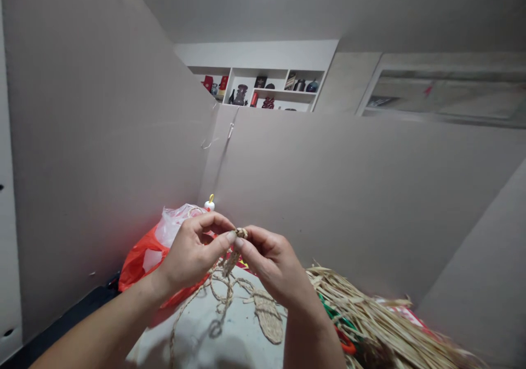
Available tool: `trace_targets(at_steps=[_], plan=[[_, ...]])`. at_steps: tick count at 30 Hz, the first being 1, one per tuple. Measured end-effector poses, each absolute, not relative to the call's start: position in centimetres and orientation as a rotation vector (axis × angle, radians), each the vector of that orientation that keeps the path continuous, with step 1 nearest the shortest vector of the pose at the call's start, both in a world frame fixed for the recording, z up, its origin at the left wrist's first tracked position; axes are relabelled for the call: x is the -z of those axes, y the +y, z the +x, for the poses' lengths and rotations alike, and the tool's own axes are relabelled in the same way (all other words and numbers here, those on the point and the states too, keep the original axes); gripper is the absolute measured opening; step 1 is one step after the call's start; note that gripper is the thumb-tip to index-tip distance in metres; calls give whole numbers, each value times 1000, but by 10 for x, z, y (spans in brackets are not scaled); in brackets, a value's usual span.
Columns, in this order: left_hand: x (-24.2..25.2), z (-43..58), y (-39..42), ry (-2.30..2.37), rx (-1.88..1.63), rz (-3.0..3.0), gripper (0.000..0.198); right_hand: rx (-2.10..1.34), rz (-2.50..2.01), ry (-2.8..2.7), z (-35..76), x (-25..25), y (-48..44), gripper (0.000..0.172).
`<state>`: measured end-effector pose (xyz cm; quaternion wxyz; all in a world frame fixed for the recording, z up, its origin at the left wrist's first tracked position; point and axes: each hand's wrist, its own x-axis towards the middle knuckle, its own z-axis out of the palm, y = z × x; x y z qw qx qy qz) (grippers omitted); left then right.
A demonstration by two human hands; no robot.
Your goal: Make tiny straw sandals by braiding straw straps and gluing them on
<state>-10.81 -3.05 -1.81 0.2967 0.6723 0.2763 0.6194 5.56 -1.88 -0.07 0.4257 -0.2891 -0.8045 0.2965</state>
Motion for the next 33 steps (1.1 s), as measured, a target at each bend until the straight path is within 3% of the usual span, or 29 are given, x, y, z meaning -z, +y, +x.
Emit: trace_targets(at_steps=[9, 19, 25, 33], plan=[[13, -111, -32, 732, -1631, 1867, 9, -626, -747, -2122, 57, -1, -21, 27], [14, -108, -30, 717, -1639, 1890, 19, -731, -701, -1987, 62, 1, -17, 24], [18, -105, -29, 763, -1647, 1872, 14, -739, -737, -1889, 65, 2, -13, 25], [22, -104, -22, 719, -1883, 2259, 21, -792, -720, -1835, 68, 4, -10, 21]])
